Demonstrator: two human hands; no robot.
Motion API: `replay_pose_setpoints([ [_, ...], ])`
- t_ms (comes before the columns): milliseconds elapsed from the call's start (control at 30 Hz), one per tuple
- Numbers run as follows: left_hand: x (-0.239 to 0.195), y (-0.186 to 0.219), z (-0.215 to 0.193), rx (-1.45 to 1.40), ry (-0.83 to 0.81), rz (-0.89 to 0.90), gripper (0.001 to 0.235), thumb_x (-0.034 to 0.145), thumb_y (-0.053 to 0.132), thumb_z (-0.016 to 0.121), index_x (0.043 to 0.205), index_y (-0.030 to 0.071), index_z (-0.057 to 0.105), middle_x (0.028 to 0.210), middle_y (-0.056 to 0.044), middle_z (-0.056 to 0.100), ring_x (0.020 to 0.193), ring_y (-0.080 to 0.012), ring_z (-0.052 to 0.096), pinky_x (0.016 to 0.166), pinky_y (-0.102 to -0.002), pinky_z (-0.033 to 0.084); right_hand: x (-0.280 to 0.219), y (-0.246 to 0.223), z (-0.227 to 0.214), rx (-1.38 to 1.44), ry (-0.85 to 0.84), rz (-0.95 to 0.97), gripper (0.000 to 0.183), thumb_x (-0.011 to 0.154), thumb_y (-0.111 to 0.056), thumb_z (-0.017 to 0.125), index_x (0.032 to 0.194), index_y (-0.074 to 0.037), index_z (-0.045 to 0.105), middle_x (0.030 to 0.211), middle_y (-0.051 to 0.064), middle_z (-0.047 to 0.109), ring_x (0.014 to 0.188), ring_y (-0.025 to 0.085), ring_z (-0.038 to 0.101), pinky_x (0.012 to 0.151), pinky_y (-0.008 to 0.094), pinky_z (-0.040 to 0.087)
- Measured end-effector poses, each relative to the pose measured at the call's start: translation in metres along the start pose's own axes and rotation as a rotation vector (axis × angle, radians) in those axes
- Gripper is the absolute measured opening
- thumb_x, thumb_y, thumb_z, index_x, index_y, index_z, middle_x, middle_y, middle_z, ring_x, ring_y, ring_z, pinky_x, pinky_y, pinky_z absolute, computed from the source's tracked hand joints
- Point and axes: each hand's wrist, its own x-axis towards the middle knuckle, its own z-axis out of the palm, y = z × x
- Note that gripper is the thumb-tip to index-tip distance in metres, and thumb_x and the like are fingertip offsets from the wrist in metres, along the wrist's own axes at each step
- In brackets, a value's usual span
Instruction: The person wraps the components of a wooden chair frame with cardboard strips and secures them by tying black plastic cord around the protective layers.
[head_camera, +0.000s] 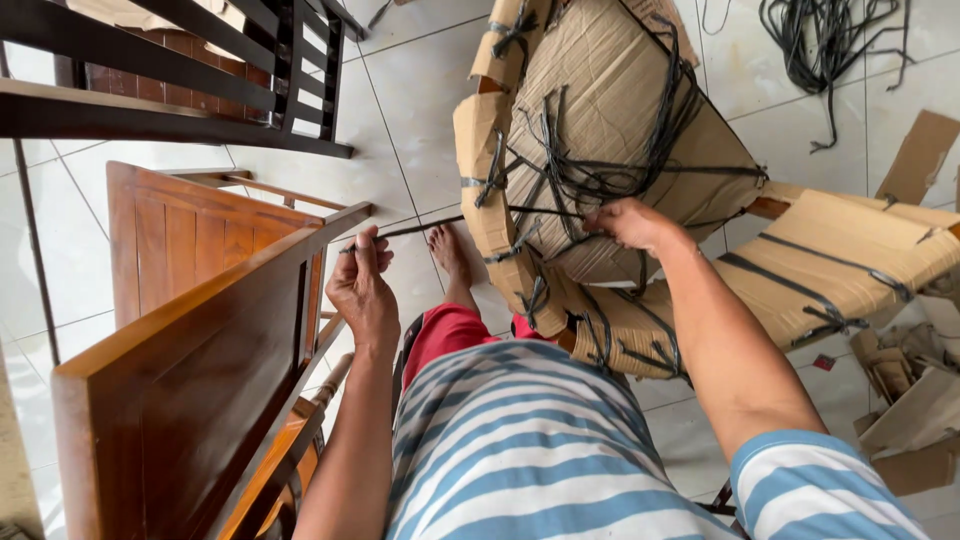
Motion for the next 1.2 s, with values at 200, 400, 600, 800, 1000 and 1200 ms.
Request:
replay_pose_setpoints([
  [200,-0.002,0.018,0.007,0.050,-0.072,0.077,0.025,0.105,0.033,0.065,0.108,0.010,0.077,0.087,-0.006,0.075,0.077,-0.0091,0.069,0.076,-0.022,0.056,-0.020,0.008,-0.020,-0.123,0.052,-0.052,0.023,0.099,-0.026,0.063,0.092,-0.011,0.078,0.059,0.001,0.049,0.052,0.012,0.051,0.043,0.024,0.039],
  [400,-0.008,0.045,0.023,0.086,-0.185,0.134,0.025,0.104,0.031,0.065,0.109,0.010,0.077,0.086,-0.007,0.075,0.079,-0.0100,0.068,0.080,-0.026,0.058,-0.057,-0.020,-0.029,-0.270,0.155,-0.091,0.027,0.099,-0.032,0.062,0.097,-0.017,0.084,0.071,0.009,0.060,0.074,0.022,0.053,0.069,0.035,0.045],
  [600,-0.007,0.058,0.033,0.083,-0.296,0.152,0.025,0.102,0.032,0.068,0.109,0.010,0.078,0.085,-0.009,0.075,0.080,-0.0104,0.066,0.083,-0.030,0.060,-0.100,-0.065,-0.027,-0.252,0.286,-0.157,0.026,0.103,-0.029,0.061,0.095,-0.020,0.084,0.082,0.013,0.071,0.082,0.026,0.061,0.078,0.038,0.048],
  [800,-0.004,0.065,0.032,0.145,-0.398,0.221,0.026,0.103,0.032,0.069,0.104,0.008,0.079,0.083,-0.011,0.075,0.080,-0.0139,0.068,0.084,-0.035,0.060,-0.127,-0.108,-0.011,-0.303,0.385,-0.212,0.023,0.100,-0.030,0.066,0.096,-0.017,0.083,0.094,0.019,0.076,0.098,0.041,0.070,0.086,0.047,0.051],
  [1000,-0.007,0.079,0.032,0.192,-0.514,0.318,0.023,0.100,0.028,0.074,0.085,0.010,0.077,0.076,-0.006,0.074,0.075,-0.0101,0.068,0.077,-0.032,0.058,-0.138,-0.126,0.007,-0.448,0.509,-0.246,0.021,0.101,-0.032,0.064,0.101,-0.021,0.081,0.092,0.014,0.076,0.100,0.039,0.070,0.085,0.049,0.055],
  [1200,-0.002,0.071,0.034,0.217,-0.678,0.436,0.030,0.101,0.024,0.071,0.077,0.008,0.069,0.082,-0.010,0.075,0.069,-0.0157,0.064,0.068,-0.032,0.051,-0.132,-0.144,0.036,-0.332,0.560,-0.565,0.013,0.100,-0.014,0.066,0.106,-0.016,0.078,0.071,0.010,0.070,0.073,0.029,0.069,0.070,0.042,0.054],
])
